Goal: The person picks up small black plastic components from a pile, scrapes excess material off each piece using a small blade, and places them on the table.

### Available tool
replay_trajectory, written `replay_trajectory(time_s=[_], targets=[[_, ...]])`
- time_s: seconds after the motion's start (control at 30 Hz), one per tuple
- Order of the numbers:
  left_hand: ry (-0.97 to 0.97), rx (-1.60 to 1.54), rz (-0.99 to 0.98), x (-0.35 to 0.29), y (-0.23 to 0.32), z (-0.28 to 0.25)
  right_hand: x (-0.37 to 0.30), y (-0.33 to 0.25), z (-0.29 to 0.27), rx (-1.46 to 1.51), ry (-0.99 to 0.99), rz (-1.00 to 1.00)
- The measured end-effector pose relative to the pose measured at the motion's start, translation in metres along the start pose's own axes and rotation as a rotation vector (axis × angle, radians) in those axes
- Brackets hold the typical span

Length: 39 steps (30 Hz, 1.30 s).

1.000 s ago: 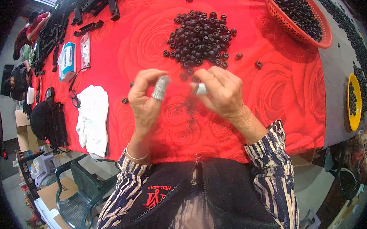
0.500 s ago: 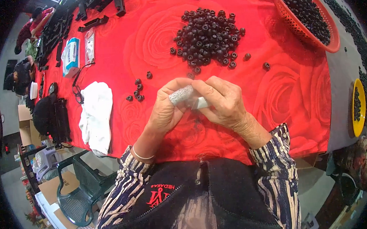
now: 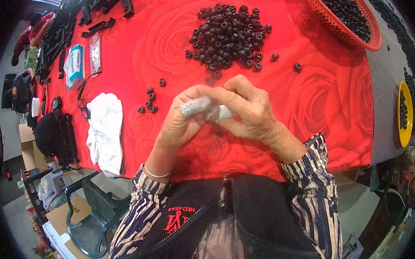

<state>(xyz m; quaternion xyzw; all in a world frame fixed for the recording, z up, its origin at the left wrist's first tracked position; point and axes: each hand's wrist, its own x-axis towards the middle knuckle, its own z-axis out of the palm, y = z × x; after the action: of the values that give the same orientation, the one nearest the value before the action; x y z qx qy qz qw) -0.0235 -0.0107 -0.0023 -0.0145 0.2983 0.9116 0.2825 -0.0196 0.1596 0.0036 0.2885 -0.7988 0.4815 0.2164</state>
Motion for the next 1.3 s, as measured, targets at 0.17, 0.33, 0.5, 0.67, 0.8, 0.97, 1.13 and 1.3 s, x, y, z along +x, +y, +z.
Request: replay_trajectory(time_s=[0.17, 0.33, 0.5, 0.67, 0.8, 0.97, 1.13, 1.3], targets=[[0.044, 0.285, -0.148, 0.001, 0.012, -0.003, 0.000, 0.000, 0.002, 0.050, -0.064, 0.019], [0.035, 0.164, -0.128, 0.002, 0.002, -0.012, -0.001, -0.001, 0.000, 0.039, -0.021, 0.013], [-0.026, -0.039, -0.134, 0.002, -0.002, -0.008, 0.001, -0.002, -0.002, 0.001, 0.023, -0.055], [0.058, 0.170, 0.011, -0.001, -0.007, -0.003, 0.001, -0.001, -0.003, 0.007, 0.033, -0.063], [0.113, 0.303, 0.101, -0.001, -0.010, 0.001, -0.002, 0.002, -0.002, -0.028, 0.026, -0.092], [0.069, 0.265, 0.150, -0.003, -0.012, 0.000, -0.003, 0.001, -0.002, -0.079, 0.036, -0.140], [0.104, 0.311, 0.160, -0.002, -0.009, 0.005, -0.002, -0.001, -0.003, -0.061, 0.031, -0.127], [0.051, 0.352, 0.163, -0.003, -0.008, 0.003, 0.000, -0.002, -0.003, -0.025, 0.063, -0.099]])
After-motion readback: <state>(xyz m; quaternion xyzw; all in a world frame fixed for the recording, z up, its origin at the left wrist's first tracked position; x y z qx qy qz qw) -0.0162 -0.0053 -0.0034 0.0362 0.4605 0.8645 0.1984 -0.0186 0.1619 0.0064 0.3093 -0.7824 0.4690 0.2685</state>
